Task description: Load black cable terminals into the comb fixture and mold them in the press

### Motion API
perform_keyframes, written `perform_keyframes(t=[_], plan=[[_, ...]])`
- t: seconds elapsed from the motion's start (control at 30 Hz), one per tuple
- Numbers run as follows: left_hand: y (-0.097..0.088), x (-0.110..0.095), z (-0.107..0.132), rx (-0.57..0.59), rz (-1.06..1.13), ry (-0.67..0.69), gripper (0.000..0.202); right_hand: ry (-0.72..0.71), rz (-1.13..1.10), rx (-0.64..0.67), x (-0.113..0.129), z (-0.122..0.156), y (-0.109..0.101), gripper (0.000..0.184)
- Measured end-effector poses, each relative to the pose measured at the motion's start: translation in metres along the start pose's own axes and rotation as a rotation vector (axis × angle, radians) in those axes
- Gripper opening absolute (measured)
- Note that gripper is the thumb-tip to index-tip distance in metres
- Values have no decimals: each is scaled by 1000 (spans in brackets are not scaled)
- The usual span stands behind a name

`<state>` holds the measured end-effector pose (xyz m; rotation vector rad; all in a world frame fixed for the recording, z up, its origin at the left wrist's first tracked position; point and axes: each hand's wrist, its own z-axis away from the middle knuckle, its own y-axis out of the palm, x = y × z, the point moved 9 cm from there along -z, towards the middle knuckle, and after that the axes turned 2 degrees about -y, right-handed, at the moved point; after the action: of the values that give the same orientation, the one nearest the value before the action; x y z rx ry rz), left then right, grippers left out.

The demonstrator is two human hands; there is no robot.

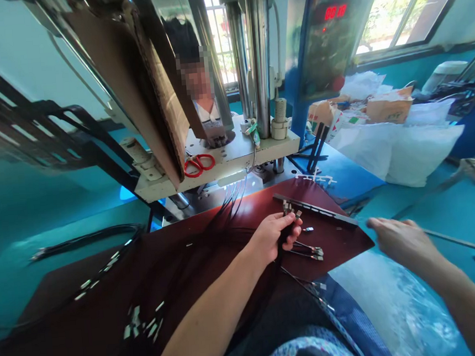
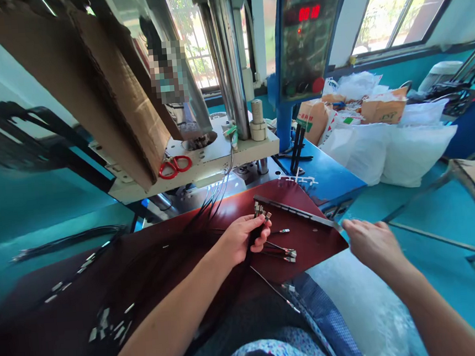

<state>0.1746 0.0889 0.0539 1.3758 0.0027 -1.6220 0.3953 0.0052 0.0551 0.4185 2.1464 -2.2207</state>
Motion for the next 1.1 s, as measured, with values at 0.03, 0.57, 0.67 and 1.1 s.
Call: perform_keyframes(t=[0.03,0.57,0.67,1.1], plan=[[1,1,0,8,5,-15,32,51,37,26,-16,12,4,24],[-6,10,11,-175,-188,119,25,-308,-204,89,84,-49,-23,17],[-5,13,12,-158,-187,115,28,-341,-177,-26,79,-35,-19,22],[4,19,12,-109,-234,114,23,-208,-191,-272,45,17,-33,41]])
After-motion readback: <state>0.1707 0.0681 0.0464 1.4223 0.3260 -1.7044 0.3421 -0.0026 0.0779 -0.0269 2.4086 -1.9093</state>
